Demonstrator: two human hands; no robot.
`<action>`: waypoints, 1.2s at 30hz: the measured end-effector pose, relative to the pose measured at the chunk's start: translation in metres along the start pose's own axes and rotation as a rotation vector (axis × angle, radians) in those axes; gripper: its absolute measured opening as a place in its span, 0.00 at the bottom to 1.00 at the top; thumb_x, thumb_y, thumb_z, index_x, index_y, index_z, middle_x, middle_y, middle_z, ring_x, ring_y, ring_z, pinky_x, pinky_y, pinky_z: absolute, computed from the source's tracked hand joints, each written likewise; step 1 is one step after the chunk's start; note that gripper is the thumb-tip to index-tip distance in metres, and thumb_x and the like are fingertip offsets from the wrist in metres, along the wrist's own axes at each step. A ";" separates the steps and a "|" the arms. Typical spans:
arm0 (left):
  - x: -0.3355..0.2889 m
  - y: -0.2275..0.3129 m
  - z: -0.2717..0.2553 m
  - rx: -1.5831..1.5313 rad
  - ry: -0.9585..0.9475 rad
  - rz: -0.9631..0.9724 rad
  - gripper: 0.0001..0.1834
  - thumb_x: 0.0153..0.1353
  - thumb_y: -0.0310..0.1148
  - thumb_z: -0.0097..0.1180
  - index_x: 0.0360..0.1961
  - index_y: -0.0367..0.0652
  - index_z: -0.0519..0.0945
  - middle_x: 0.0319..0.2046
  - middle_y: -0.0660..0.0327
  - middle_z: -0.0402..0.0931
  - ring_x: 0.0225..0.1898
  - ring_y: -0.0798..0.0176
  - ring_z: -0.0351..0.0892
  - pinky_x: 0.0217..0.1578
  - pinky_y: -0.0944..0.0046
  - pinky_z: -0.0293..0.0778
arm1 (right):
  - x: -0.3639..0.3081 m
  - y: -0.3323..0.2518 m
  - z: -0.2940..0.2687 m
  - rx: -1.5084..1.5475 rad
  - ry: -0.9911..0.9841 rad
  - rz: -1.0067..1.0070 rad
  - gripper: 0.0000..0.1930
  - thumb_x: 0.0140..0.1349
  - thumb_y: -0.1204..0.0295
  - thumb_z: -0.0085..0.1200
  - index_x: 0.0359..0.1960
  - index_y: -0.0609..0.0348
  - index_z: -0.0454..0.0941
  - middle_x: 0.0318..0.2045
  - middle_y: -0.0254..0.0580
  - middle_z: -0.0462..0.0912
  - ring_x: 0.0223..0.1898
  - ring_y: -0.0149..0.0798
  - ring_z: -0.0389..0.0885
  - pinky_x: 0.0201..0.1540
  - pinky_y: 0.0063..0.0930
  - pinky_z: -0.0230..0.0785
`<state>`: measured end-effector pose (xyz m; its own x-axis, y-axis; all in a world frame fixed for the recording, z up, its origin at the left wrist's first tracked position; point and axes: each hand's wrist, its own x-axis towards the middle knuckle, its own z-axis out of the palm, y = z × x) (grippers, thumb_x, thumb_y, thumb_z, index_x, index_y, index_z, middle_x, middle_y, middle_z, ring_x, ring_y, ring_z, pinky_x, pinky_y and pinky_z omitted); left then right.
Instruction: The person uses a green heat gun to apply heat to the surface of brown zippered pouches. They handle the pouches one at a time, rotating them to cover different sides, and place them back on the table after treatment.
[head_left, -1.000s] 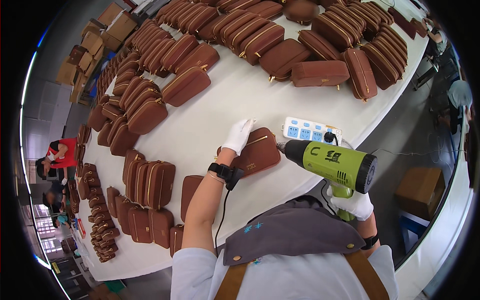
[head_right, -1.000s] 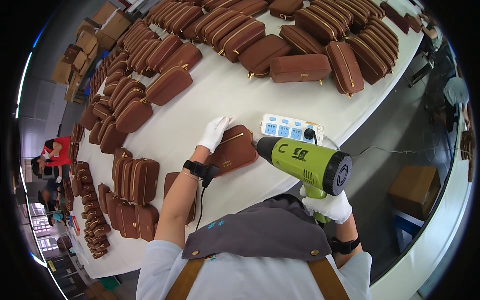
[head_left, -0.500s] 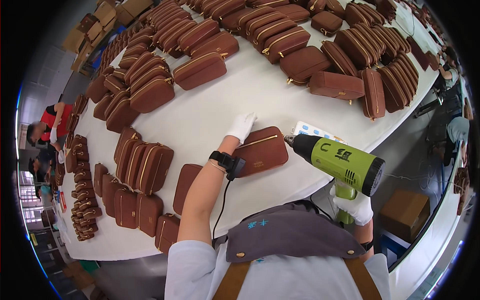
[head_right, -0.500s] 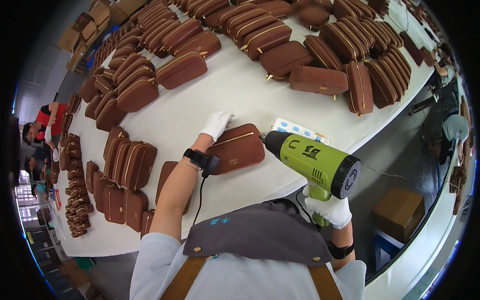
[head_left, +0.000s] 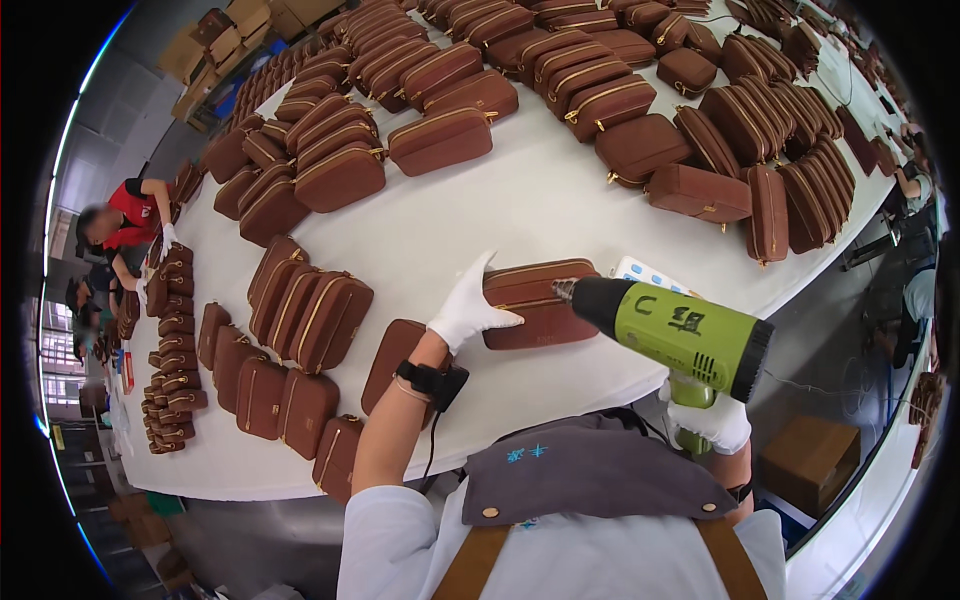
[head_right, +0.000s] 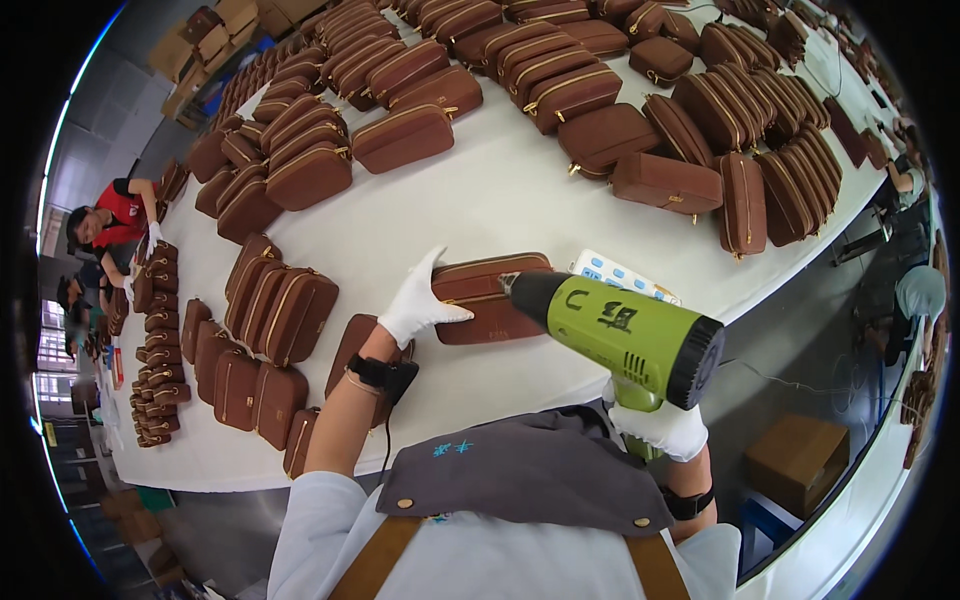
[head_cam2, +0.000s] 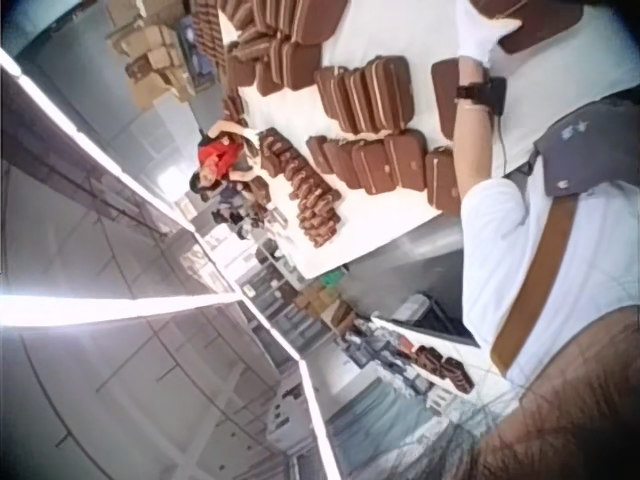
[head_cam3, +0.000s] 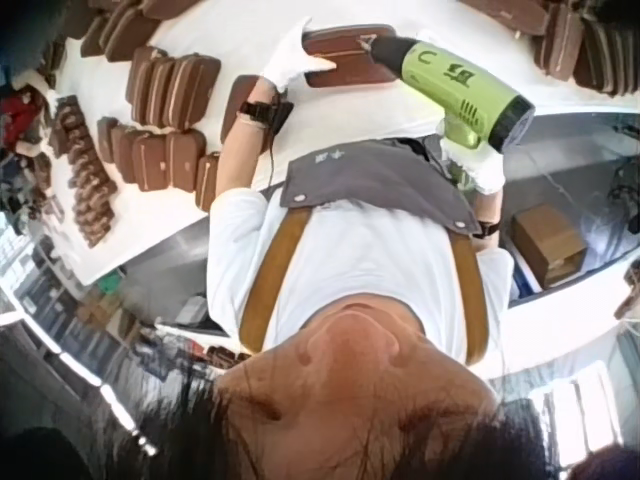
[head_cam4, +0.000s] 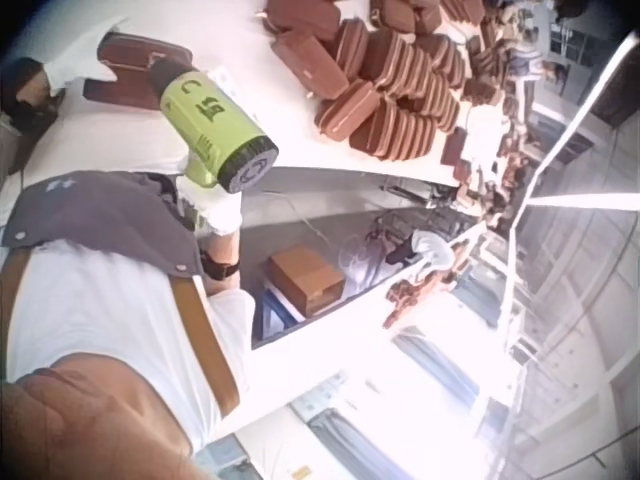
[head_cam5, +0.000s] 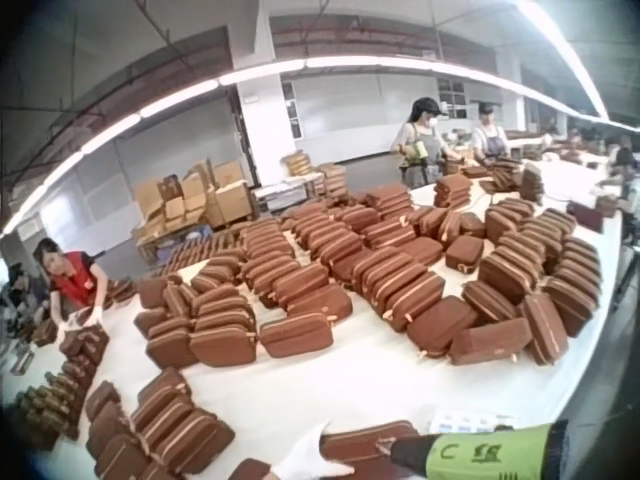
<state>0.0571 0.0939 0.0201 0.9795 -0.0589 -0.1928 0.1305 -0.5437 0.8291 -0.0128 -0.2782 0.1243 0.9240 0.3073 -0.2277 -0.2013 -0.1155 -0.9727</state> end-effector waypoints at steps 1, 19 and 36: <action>-0.003 0.008 0.001 0.211 0.117 0.138 0.61 0.35 0.37 0.80 0.71 0.37 0.57 0.51 0.49 0.74 0.50 0.48 0.75 0.55 0.54 0.71 | -0.002 -0.004 -0.002 0.020 0.068 0.051 0.27 0.45 0.85 0.60 0.51 0.66 0.72 0.34 0.44 0.80 0.32 0.35 0.81 0.30 0.28 0.76; -0.012 0.023 -0.001 0.584 0.236 0.333 0.57 0.36 0.40 0.77 0.67 0.37 0.60 0.42 0.50 0.79 0.44 0.45 0.78 0.46 0.49 0.73 | -0.019 0.006 0.003 -0.002 0.093 -0.031 0.23 0.48 0.87 0.60 0.49 0.62 0.74 0.34 0.39 0.80 0.28 0.31 0.79 0.28 0.25 0.73; 0.067 0.085 -0.008 0.141 -0.113 0.354 0.38 0.40 0.30 0.75 0.56 0.40 0.72 0.50 0.54 0.78 0.53 0.56 0.78 0.56 0.59 0.74 | -0.051 0.013 -0.020 0.351 0.408 0.014 0.30 0.43 0.86 0.58 0.53 0.71 0.69 0.30 0.49 0.79 0.19 0.34 0.78 0.20 0.28 0.76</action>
<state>0.1352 0.0505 0.0818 0.9360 -0.3507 0.0292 -0.2424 -0.5822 0.7761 -0.0561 -0.3139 0.1245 0.9577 -0.0919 -0.2729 -0.2467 0.2268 -0.9422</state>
